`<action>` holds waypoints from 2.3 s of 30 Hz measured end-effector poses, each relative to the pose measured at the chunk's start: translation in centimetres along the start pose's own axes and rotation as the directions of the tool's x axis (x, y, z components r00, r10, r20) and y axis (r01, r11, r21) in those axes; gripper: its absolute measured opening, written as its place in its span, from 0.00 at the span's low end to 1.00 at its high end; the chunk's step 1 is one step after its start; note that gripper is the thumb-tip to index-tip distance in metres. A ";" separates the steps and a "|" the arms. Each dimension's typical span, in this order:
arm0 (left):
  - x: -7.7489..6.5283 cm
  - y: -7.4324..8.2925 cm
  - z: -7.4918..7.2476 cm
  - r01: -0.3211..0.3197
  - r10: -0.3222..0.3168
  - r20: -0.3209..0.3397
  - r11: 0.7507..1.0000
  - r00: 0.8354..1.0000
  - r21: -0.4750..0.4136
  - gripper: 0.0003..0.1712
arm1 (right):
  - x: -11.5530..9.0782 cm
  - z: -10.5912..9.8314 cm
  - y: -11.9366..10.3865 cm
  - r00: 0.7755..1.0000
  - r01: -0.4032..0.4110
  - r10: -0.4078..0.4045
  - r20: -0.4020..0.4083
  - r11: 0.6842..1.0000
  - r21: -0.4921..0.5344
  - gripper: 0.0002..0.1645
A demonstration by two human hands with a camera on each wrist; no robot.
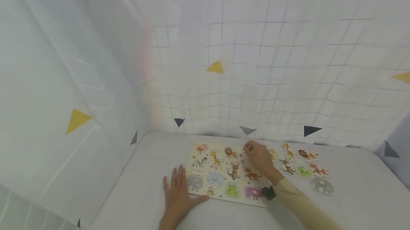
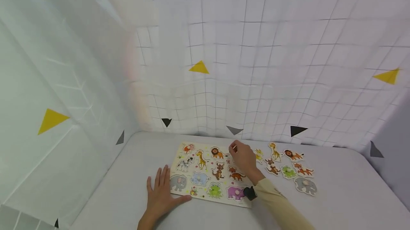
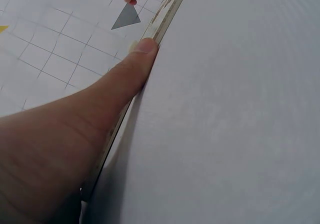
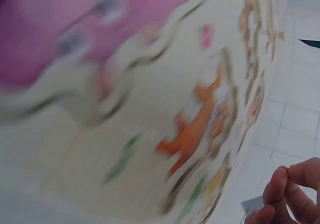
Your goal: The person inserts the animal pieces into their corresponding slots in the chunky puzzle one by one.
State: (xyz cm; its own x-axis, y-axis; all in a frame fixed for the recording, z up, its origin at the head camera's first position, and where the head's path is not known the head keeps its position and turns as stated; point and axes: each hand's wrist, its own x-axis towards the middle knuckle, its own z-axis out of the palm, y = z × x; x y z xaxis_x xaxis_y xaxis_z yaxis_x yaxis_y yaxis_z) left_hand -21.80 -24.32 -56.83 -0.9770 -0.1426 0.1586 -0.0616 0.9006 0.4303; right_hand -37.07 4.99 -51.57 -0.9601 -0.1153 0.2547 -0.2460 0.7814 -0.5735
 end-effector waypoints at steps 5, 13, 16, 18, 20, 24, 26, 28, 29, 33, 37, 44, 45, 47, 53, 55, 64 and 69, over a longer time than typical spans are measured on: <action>0.0 -0.4 0.1 0.003 -0.003 0.003 1.000 1.000 0.007 0.82 | -0.4 -1.0 1.5 1.000 -0.019 0.019 0.000 1.000 -0.024 0.08; 0.0 -0.5 0.2 0.006 -0.006 0.000 1.000 1.000 0.017 0.83 | -0.2 -2.0 4.3 0.997 -0.034 0.023 -0.077 0.990 -0.138 0.09; 0.0 -0.4 0.2 -0.008 0.008 -0.019 1.000 1.000 -0.007 0.82 | -0.5 -2.6 5.3 0.995 -0.040 0.022 -0.096 0.980 -0.193 0.11; 0.0 -0.3 0.2 -0.012 0.011 -0.018 1.000 1.000 -0.016 0.82 | -0.7 -3.1 5.9 0.995 -0.055 0.036 -0.094 0.978 -0.203 0.13; 0.1 -0.3 0.2 -0.009 0.009 -0.010 1.000 1.000 -0.015 0.82 | -0.8 -3.5 6.5 0.994 -0.077 0.059 -0.088 0.974 -0.215 0.15; 0.2 -0.3 0.2 0.005 -0.005 0.011 1.000 1.000 0.006 0.83 | -1.1 -4.3 7.4 0.992 -0.116 0.105 -0.066 0.971 -0.208 0.18; 0.3 -0.3 0.1 0.005 -0.005 0.010 1.000 1.000 0.009 0.83 | -1.2 -4.6 7.7 0.991 -0.130 0.122 -0.050 0.969 -0.209 0.19; 0.3 -0.3 0.1 0.001 -0.001 0.005 1.000 1.000 0.000 0.82 | -1.3 -5.0 7.9 0.990 -0.142 0.137 -0.035 0.969 -0.200 0.19; 0.3 -0.3 0.0 0.003 -0.003 0.008 1.000 1.000 -0.001 0.82 | -1.4 -5.1 8.0 0.990 -0.143 0.140 -0.027 0.968 -0.205 0.20; 0.1 -0.2 0.0 0.008 -0.008 0.019 1.000 1.000 -0.012 0.82 | -1.9 -5.4 8.3 0.990 -0.142 0.144 -0.005 0.967 -0.213 0.19; -0.1 -0.1 -0.2 0.017 -0.016 0.030 1.000 0.999 -0.025 0.82 | -2.1 -5.3 8.4 0.991 -0.127 0.132 0.011 0.971 -0.202 0.18; -0.1 0.0 -0.4 0.005 -0.005 0.010 1.000 1.000 -0.029 0.82 | -1.5 -4.9 8.7 0.990 -0.129 0.138 0.036 0.976 -0.177 0.16; -0.1 0.0 -0.3 0.008 -0.008 0.012 1.000 1.000 -0.022 0.82 | -1.5 -4.9 8.7 0.989 -0.132 0.141 0.040 0.976 -0.176 0.16; -0.1 -0.1 -0.2 0.008 -0.008 0.010 1.000 1.000 -0.015 0.82 | -1.5 -4.9 8.7 0.988 -0.139 0.149 0.046 0.975 -0.174 0.15; 0.1 -0.2 0.0 0.006 -0.006 0.003 1.000 1.000 -0.002 0.82 | -1.5 -4.9 8.6 0.985 -0.149 0.161 0.064 0.975 -0.162 0.15; 0.1 -0.2 0.0 0.003 -0.003 -0.004 1.000 1.000 -0.003 0.82 | -1.4 -4.8 8.7 0.985 -0.144 0.156 0.072 0.977 -0.156 0.15; 0.0 -0.2 0.1 0.008 -0.008 0.002 1.000 1.000 -0.002 0.82 | -1.1 -5.0 8.7 0.987 -0.135 0.147 0.063 0.978 -0.156 0.15; 0.0 0.0 -0.1 -0.002 0.002 -0.006 1.000 1.000 0.002 0.82 | -1.0 -5.3 8.2 0.993 -0.108 0.112 0.024 0.984 -0.139 0.16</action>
State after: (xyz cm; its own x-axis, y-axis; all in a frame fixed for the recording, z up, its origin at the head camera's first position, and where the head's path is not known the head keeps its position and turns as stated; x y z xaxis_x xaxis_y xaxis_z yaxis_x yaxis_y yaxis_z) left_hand -21.76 -24.40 -56.76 -0.9759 -0.1434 0.1644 -0.0603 0.9015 0.4286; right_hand -37.44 14.78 -52.41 -0.9846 -0.0417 0.1701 -0.1203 0.8670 -0.4836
